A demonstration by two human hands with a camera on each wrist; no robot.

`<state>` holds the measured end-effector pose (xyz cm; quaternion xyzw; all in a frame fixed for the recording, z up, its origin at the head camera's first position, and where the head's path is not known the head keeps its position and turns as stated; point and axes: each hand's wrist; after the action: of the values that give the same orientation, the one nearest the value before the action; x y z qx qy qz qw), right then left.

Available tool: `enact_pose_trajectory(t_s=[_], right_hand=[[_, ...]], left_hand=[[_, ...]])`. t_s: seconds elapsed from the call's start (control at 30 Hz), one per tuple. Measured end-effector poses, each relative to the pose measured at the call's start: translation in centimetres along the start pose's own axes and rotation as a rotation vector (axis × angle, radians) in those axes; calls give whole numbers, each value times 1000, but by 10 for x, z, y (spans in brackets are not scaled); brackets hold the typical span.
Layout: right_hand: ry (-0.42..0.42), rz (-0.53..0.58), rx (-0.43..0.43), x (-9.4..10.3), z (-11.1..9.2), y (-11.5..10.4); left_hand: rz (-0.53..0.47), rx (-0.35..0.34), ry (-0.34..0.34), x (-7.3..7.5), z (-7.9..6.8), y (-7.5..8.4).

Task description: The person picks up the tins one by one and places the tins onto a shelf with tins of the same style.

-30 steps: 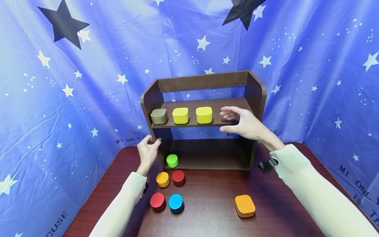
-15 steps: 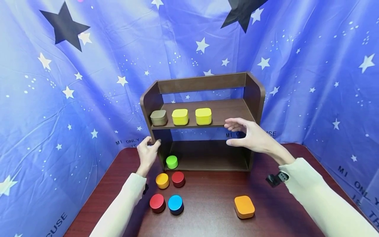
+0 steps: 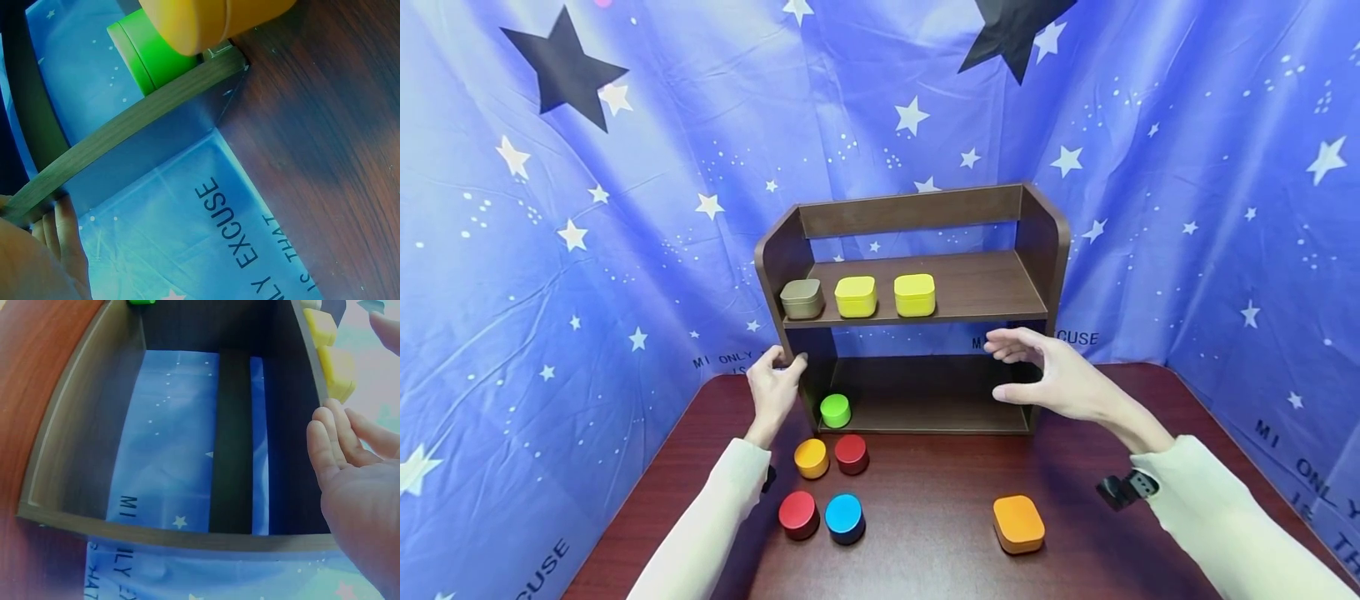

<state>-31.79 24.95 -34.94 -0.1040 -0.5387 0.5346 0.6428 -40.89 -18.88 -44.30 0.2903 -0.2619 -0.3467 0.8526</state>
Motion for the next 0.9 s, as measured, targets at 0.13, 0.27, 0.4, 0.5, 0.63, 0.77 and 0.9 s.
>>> enact_pose_trajectory(t_s=[0.13,0.27,0.4,0.5,0.63,0.77,0.9], right_hand=[[-5,-14,11,-1,-9,5],[-7,-30,23,-1,-16,10],[-5,-40,33,-2,-23,15],[-5,-33,35,-5,-29,19],[-16,-16,29,-10,-35,25],[-28,-24,33,-16,-43,31],[-43,-27,33,-22,-52,37]], left_hand=[[2,-9,1,1,1,0],[-5,-12,-2,1,2,1],[-5,-5,-8,1,1,1],[-8,6,-11,0,-1,1],[-13,12,-2,0,-1,0],[-22,13,-3,0,0,0],[-31,20,-18,0,0,1]])
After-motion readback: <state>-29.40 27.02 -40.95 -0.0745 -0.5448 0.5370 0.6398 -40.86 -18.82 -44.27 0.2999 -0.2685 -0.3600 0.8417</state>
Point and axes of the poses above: each hand's wrist, its own z-axis towards the middle knuckle, its own x-axis out of the back of the hand, y = z × x, and after that the axes turned 6 degrees about -x, right-handed
